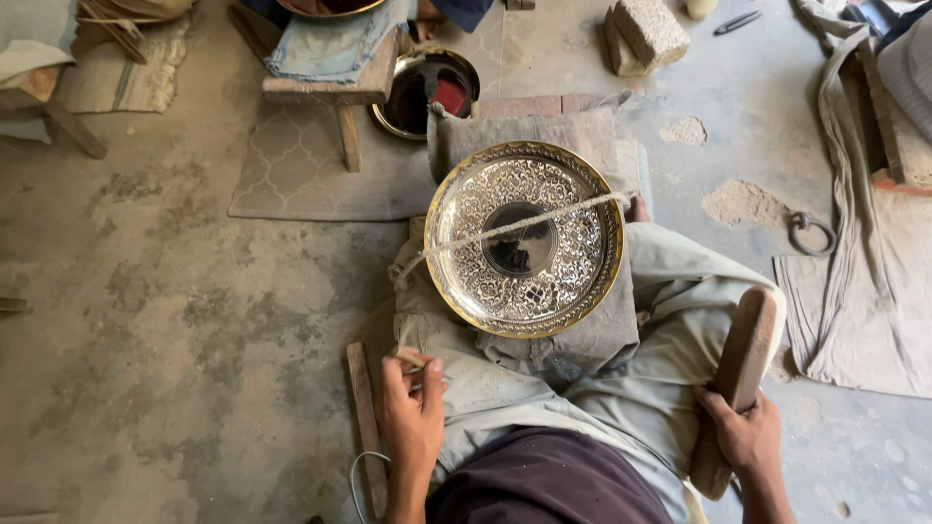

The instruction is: The person sits on the floor with an ornate brass tray resting on a cushion, holding a small punch against the tray surface and striking it with a wooden mallet to work the decorated metal. Later they loop a cord around the tray while continuing to hammer the punch.

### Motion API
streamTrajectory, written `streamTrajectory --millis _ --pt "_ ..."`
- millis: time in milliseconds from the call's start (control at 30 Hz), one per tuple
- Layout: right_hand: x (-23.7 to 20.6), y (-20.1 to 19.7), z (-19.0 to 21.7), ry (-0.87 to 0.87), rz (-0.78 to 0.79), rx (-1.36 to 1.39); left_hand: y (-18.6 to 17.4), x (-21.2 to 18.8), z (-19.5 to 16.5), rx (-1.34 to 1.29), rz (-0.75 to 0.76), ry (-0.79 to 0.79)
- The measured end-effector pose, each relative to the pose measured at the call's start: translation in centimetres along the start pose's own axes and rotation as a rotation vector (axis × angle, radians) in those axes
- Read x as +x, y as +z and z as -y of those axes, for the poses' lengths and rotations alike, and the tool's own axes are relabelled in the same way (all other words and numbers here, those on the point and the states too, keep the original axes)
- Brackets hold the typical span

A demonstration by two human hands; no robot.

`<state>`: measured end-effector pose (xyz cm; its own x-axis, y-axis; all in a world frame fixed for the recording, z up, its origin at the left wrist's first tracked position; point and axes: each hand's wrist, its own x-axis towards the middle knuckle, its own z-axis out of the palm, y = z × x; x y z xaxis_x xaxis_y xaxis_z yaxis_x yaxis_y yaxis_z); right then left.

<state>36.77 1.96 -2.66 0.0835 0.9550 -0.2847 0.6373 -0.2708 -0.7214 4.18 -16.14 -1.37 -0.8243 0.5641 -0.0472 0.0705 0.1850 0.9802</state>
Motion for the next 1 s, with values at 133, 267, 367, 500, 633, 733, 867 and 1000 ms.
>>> streamTrajectory --millis 133,267,367,500,633,733,867,1000 --pt "0.3 0.2 -0.7 0.014 0.02 0.031 -0.9 -0.2 0.8 0.055 -0.044 -0.013" --pt "0.4 0.2 -1.0 0.046 0.026 0.022 -0.8 -0.1 0.8 0.058 -0.017 -0.011" --pt "0.3 0.2 -0.9 0.059 0.025 0.069 0.6 0.2 0.5 -0.005 0.038 -0.062" --pt "0.1 0.4 -0.9 0.076 0.041 0.086 4.3 1.3 0.5 -0.164 0.095 -0.027" --pt "0.1 0.6 -1.4 0.087 0.054 0.123 9.2 3.4 0.5 -0.371 0.17 -0.046" --pt "0.5 0.5 -1.8 0.133 0.063 0.079 12.6 5.1 0.4 -0.375 0.186 -0.005" --pt "1.8 -0.4 -1.3 0.251 0.122 -0.038 14.6 6.0 0.4 -0.241 0.198 -0.002" --pt "3.6 -1.8 3.3 -0.055 0.197 -0.095 14.7 5.5 0.9 -0.152 0.185 0.114"
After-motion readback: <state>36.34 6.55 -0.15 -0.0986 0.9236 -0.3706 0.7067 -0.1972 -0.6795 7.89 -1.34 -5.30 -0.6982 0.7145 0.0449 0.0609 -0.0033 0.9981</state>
